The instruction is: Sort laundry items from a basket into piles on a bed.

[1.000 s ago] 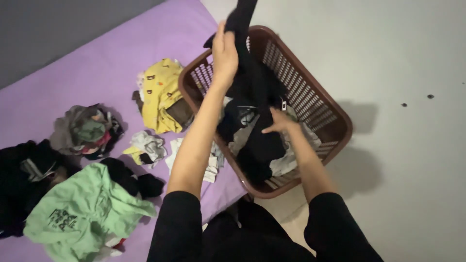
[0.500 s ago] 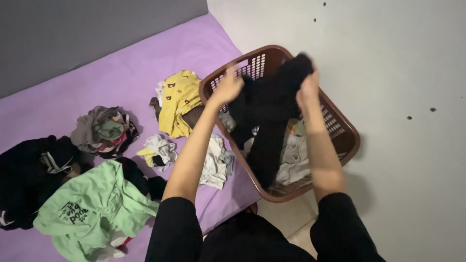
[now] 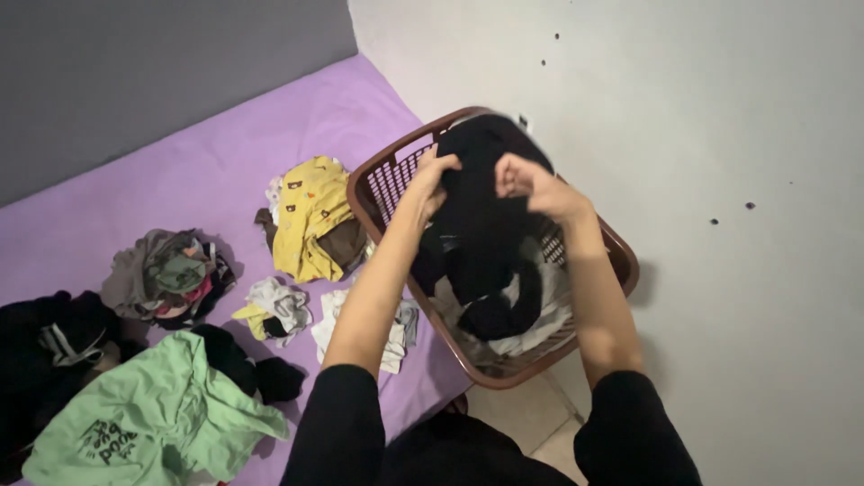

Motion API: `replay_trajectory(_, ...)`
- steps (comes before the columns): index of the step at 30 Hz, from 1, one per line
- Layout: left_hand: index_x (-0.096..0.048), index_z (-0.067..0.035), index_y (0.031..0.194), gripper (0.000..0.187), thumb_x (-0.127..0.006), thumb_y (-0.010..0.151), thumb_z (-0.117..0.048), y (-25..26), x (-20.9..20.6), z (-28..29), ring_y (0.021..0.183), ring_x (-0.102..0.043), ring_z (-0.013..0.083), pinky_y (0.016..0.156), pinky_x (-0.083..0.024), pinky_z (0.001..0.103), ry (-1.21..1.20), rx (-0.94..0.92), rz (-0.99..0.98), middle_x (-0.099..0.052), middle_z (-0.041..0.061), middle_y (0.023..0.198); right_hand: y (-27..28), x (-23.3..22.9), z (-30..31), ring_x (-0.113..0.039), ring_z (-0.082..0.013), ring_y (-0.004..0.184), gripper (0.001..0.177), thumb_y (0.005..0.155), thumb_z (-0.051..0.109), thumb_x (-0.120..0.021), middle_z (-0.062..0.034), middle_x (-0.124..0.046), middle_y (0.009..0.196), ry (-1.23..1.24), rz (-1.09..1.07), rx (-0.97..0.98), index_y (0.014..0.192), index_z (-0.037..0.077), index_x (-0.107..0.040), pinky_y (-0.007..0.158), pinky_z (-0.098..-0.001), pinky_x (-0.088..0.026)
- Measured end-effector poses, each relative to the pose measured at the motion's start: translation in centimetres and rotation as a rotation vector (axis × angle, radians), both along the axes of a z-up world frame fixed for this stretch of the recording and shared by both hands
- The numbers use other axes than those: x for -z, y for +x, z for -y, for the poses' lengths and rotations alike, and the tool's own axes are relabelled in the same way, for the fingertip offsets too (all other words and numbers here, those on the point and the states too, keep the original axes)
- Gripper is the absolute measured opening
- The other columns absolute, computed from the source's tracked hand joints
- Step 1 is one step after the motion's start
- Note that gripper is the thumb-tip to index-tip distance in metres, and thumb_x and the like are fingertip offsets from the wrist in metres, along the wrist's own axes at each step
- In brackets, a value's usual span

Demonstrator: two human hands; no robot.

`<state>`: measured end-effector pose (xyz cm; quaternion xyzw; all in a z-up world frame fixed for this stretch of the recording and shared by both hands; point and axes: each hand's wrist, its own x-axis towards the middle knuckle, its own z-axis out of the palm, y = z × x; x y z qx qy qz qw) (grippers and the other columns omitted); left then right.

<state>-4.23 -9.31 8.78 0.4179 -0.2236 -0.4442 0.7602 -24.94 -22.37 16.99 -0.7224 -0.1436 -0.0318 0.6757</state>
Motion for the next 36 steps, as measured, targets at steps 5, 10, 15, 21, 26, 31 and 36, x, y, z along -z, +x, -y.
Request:
replay_trajectory(5, -0.063, -0.001, 0.109, 0.044, -0.058, 0.065, 0.003, 1.0, 0.1, -0.9, 0.089, -0.063, 0.0276, 0.08, -0.056, 0.039, -0.131, -0.006, -0.184, -0.064, 0.011, 0.098, -1.8, 1.5, 2.6, -0.066, -0.0157, 0.108, 0.036, 0.085, 0.004, -0.072, -0.0064, -0.067, 0.114, -0.265, -0.255, 0.089, 0.118, 0.001, -0.057, 0.096, -0.0323, -0.054)
replay_trajectory(10, -0.064, 0.001, 0.117, 0.055, -0.053, 0.063, 0.004, 1.1, -2.2, -2.1, 0.094, -0.066, 0.0284, 0.084, -0.058, 0.038, -0.315, 0.081, -0.3, -0.069, 0.013, 0.104, -0.9, 6.6, 5.7, -0.064, -0.0166, 0.104, 0.03, 0.097, 0.004, -0.066, -0.0125, -0.065, 0.115, -0.296, -0.337, 0.443, 0.125, -0.001, -0.056, 0.095, -0.0319, -0.054)
replay_trajectory(15, -0.063, 0.003, 0.12, 0.056, -0.05, 0.065, 0.004, 1.7, -1.3, -2.2, 0.094, -0.067, 0.0285, 0.086, -0.058, 0.038, -0.417, 0.12, -0.272, -0.069, 0.014, 0.107, 0.8, 7.2, 2.6, -0.054, -0.0179, 0.096, 0.066, 0.093, 0.001, -0.057, -0.0059, -0.06, 0.133, -0.029, -0.383, 0.545, 0.154, 0.013, -0.033, 0.081, -0.0345, -0.048)
replay_trajectory(21, -0.064, 0.001, 0.117, 0.042, -0.059, 0.076, 0.001, 0.5, -3.3, -4.2, 0.096, -0.068, 0.027, 0.088, -0.058, 0.039, -0.259, 0.07, -0.214, -0.069, 0.014, 0.106, 4.3, 12.3, 4.3, -0.061, -0.0163, 0.115, 0.043, 0.104, 0.001, -0.04, -0.0098, -0.066, 0.132, -0.014, 0.136, 0.912, 0.145, -0.001, -0.054, 0.104, -0.0283, -0.05)
replay_trajectory(26, -0.062, -0.001, 0.127, 0.055, -0.083, 0.077, -0.01, 0.7, -2.6, -3.9, 0.109, -0.064, 0.0233, 0.097, -0.052, 0.036, 0.08, -0.177, 0.385, -0.068, 0.014, 0.118, 3.1, 5.6, 3.0, -0.063, -0.0143, 0.102, 0.024, 0.099, 0.002, -0.051, -0.0068, -0.069, 0.111, -0.067, 0.138, 0.951, 0.121, 0.001, -0.063, 0.092, -0.0284, -0.052)
replay_trajectory(31, -0.04, -0.007, 0.153, 0.096, -0.087, 0.07, -0.009, 1.8, -1.4, -4.5, 0.14, -0.041, 0.0226, 0.109, -0.037, 0.035, -0.129, -0.251, 0.831, -0.044, 0.012, 0.154, 1.2, -0.9, 2.0, -0.067, -0.0117, 0.097, 0.026, 0.084, 0.001, -0.066, -0.004, -0.067, 0.1, -0.389, 0.127, 0.74, 0.109, 0.004, -0.061, 0.086, -0.0276, -0.053)
replay_trajectory(36, -0.081, -0.006, 0.105, 0.032, -0.083, 0.082, -0.028, 2.5, -2.8, -5.7, 0.099, -0.073, 0.0186, 0.093, -0.053, 0.031, 0.321, 0.127, 1.345, -0.079, 0.009, 0.104, -1.1, -4.4, 2.3, -0.065, -0.0232, 0.079, 0.036, 0.07, 0.0, -0.076, -0.0106, -0.067, 0.084, -0.776, 0.048, 0.875, 0.103, 0.002, -0.06, 0.073, -0.0353, -0.052)
